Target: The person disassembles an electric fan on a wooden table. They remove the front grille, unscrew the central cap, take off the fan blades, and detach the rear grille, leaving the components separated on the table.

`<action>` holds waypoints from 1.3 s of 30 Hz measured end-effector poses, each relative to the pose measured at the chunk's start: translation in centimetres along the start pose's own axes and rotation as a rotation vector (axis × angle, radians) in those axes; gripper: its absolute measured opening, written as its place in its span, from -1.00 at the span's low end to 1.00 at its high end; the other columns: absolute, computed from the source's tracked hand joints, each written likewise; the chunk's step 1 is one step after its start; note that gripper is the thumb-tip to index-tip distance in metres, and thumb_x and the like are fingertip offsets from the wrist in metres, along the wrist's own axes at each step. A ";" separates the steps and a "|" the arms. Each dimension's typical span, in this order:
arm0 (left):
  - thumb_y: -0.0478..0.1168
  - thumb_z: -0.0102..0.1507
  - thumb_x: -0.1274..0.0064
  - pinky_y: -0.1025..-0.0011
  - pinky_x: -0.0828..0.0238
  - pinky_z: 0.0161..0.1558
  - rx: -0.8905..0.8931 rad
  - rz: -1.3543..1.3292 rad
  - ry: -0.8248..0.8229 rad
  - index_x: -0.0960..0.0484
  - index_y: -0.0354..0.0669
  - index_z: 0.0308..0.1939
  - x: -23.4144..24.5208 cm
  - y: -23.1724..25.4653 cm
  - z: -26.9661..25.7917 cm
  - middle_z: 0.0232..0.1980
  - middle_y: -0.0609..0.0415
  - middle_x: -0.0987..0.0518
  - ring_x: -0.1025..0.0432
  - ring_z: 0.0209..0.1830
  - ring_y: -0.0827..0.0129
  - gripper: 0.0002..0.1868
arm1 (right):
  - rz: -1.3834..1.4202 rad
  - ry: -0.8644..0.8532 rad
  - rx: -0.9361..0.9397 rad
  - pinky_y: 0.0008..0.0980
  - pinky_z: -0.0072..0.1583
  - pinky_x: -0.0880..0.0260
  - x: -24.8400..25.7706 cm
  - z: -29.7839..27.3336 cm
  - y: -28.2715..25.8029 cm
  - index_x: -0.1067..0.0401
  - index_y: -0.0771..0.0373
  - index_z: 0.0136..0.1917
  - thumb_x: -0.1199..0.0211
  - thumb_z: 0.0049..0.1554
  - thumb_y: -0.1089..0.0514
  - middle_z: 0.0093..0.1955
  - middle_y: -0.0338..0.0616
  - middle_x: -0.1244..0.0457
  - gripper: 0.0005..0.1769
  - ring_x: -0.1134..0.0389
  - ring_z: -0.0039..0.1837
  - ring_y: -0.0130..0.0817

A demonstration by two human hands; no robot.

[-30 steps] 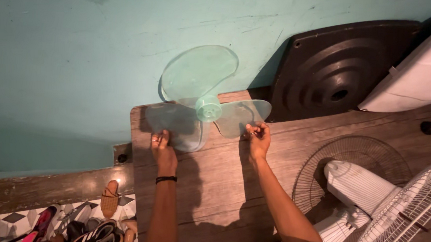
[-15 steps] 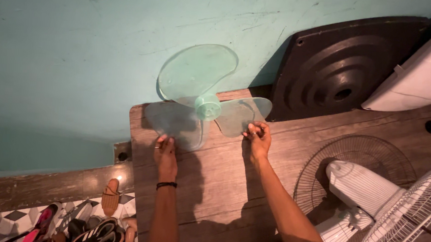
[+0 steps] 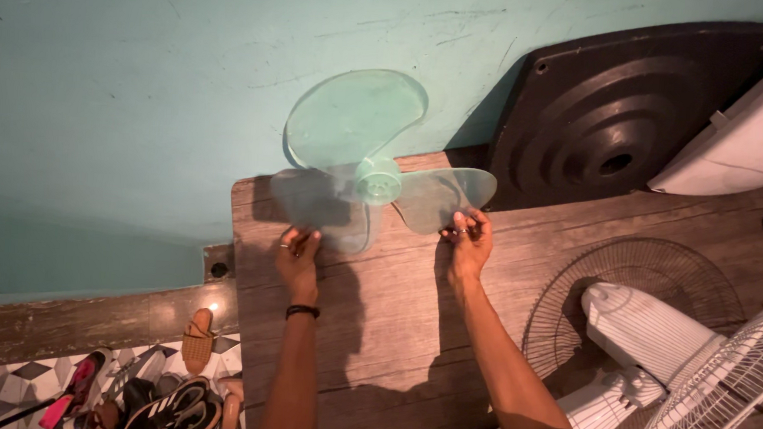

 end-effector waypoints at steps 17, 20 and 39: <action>-0.52 0.13 -0.31 0.45 -0.54 0.04 -0.068 -0.025 0.055 -0.58 -0.32 0.10 -0.1 0.2 0.2 -0.07 0.02 -0.62 -0.52 -0.09 0.42 -0.54 | -0.090 -0.039 0.002 -0.43 -0.12 -0.47 1.3 1.2 2.5 -0.36 0.26 0.31 -0.43 0.11 0.31 -0.14 -0.33 -0.22 -0.49 -0.29 -0.17 -0.53; -0.51 0.12 -0.30 0.46 -0.55 0.01 -0.046 -0.017 0.074 -0.59 -0.31 0.09 0.1 0.0 0.1 -0.07 0.02 -0.63 -0.52 -0.13 0.43 -0.54 | -0.121 -0.025 -0.034 -0.44 -0.14 -0.46 1.3 1.0 2.3 -0.35 0.25 0.30 -0.42 0.11 0.30 -0.13 -0.34 -0.23 -0.49 -0.30 -0.18 -0.51; -0.43 0.28 -0.17 0.42 -0.45 0.24 -0.074 -0.090 0.002 -0.45 -0.35 0.25 1.6 -0.3 -2.5 0.15 -0.01 -0.62 -0.49 0.15 0.38 -0.54 | -0.091 -0.036 -0.064 -0.47 0.03 -0.44 2.9 -1.9 2.4 -0.24 0.24 0.44 -0.31 0.18 0.31 0.12 -0.25 -0.31 -0.41 -0.35 0.07 -0.49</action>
Point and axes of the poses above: each hand's wrist, its own z-axis towards the middle knuckle, its own x-axis out of the back of the hand, y = z × x, the point moved 2 cm from there along z, towards the middle knuckle
